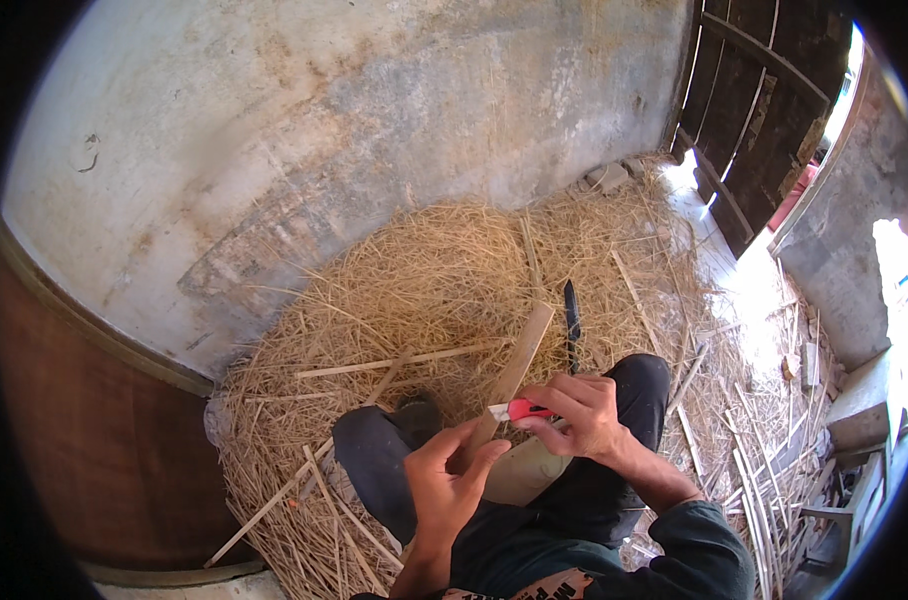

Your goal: The person sits on a bed of straw and uses a red utility knife to sharpen the end of a thin wooden stick. They hold the stick with their left hand and scrape the blade along the wood to create a point, occasionally rotating the stick to work on different sides.

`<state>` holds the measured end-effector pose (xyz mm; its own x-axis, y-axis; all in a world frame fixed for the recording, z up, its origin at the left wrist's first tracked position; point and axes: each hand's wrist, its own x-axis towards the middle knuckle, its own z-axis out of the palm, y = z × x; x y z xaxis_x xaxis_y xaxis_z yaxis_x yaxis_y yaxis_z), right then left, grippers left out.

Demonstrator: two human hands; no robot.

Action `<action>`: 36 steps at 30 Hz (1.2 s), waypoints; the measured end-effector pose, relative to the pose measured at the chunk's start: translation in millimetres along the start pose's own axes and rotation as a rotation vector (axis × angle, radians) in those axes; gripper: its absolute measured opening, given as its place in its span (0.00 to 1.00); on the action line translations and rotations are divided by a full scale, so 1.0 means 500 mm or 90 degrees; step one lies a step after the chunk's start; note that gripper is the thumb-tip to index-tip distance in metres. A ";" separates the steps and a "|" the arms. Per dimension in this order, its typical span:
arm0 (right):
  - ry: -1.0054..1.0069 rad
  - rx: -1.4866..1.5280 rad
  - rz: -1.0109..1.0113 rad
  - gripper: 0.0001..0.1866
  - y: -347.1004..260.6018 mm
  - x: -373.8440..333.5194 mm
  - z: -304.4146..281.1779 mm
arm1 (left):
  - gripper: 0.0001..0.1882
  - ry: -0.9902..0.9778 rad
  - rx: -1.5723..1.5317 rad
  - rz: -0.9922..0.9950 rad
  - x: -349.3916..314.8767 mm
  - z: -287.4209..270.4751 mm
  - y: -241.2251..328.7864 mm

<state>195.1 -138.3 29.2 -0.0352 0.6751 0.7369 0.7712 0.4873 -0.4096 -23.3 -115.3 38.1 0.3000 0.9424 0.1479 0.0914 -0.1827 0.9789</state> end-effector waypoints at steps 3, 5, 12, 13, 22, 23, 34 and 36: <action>-0.007 -0.007 -0.011 0.19 -0.002 -0.002 0.005 | 0.17 0.015 0.045 0.037 0.006 0.005 0.005; -0.022 -0.029 -0.003 0.18 -0.002 0.002 0.001 | 0.17 0.021 0.071 0.038 0.009 0.007 0.015; -0.001 -0.026 -0.002 0.15 -0.007 0.008 -0.005 | 0.17 0.018 0.103 0.043 0.006 0.006 0.016; -0.008 -0.030 0.003 0.14 -0.011 0.011 -0.011 | 0.17 0.017 0.105 0.043 0.004 0.004 0.015; 0.193 -0.073 0.168 0.09 0.104 0.057 -0.100 | 0.13 -0.050 0.056 -0.081 -0.051 -0.022 -0.022; 0.151 -0.032 0.144 0.09 0.098 0.042 -0.086 | 0.13 -0.055 0.013 -0.111 -0.036 -0.024 -0.020; 0.015 0.005 -0.002 0.18 -0.005 -0.003 0.013 | 0.13 -0.031 0.002 -0.025 0.000 0.000 0.000; -0.003 -0.022 0.005 0.18 -0.008 -0.001 0.009 | 0.13 -0.008 0.078 0.047 0.006 0.001 0.004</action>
<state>188.8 -138.3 27.9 -0.0323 0.6808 0.7318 0.7934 0.4627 -0.3955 -21.6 -113.2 40.7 0.3224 0.9215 0.2168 0.1830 -0.2853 0.9408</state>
